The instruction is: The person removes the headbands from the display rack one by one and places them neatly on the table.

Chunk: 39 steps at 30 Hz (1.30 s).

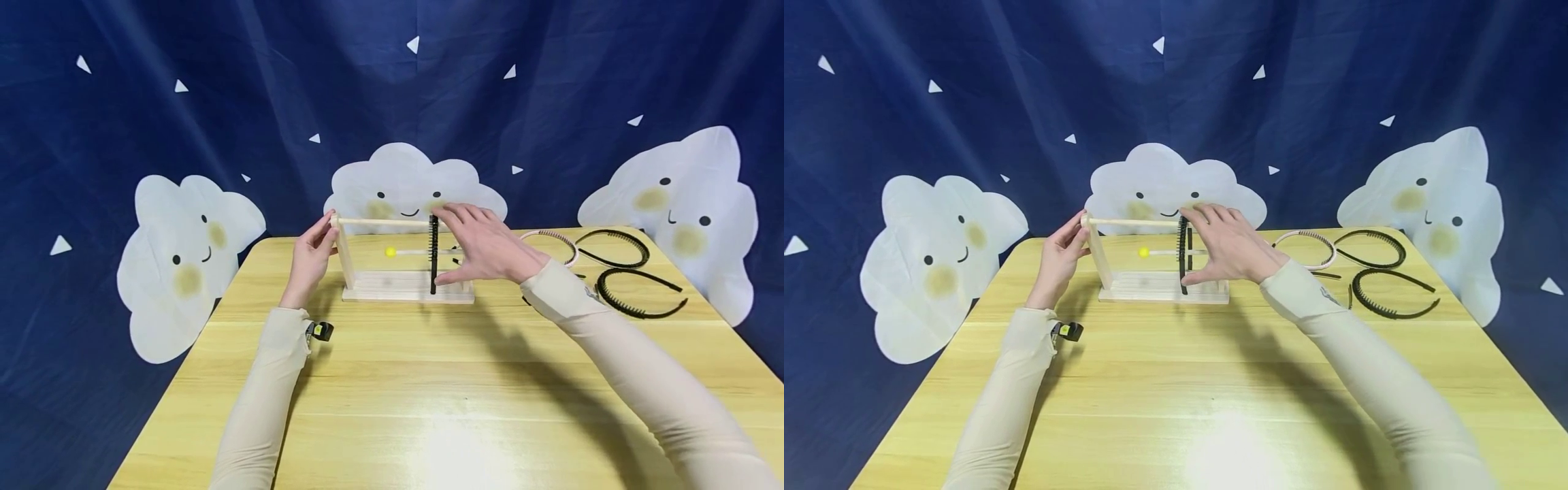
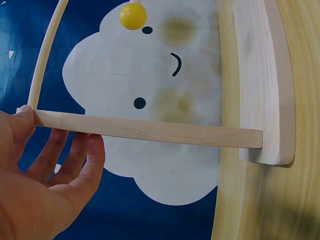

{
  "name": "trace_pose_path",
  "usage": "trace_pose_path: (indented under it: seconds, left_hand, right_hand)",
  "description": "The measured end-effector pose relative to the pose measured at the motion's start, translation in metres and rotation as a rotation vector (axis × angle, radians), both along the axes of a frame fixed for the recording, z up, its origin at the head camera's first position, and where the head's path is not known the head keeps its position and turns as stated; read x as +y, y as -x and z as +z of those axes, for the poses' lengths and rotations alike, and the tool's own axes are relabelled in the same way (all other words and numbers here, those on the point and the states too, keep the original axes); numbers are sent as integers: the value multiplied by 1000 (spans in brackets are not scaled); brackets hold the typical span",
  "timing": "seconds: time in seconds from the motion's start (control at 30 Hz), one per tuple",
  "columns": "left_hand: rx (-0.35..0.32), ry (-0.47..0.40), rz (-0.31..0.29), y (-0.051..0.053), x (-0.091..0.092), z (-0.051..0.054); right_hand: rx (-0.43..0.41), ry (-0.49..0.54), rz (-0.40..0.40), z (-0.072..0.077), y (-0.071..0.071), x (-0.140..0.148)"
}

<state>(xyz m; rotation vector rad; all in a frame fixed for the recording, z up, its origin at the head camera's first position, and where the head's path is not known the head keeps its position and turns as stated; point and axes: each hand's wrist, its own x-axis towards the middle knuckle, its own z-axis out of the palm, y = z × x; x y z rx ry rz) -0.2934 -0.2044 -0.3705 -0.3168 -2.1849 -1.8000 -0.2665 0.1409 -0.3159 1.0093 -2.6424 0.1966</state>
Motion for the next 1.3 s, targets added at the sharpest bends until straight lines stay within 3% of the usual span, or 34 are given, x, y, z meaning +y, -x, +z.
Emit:
trace_pose_path:
  seconds: [0.7,1.3]
  left_hand:
    - [6,-10,-3,2,1,-2]
    - [10,-15,-13,3,0,-3]
  right_hand:
    - [-42,-36,-53,-8,17,-10]
    - [58,-35,-76,-3,13,-3]
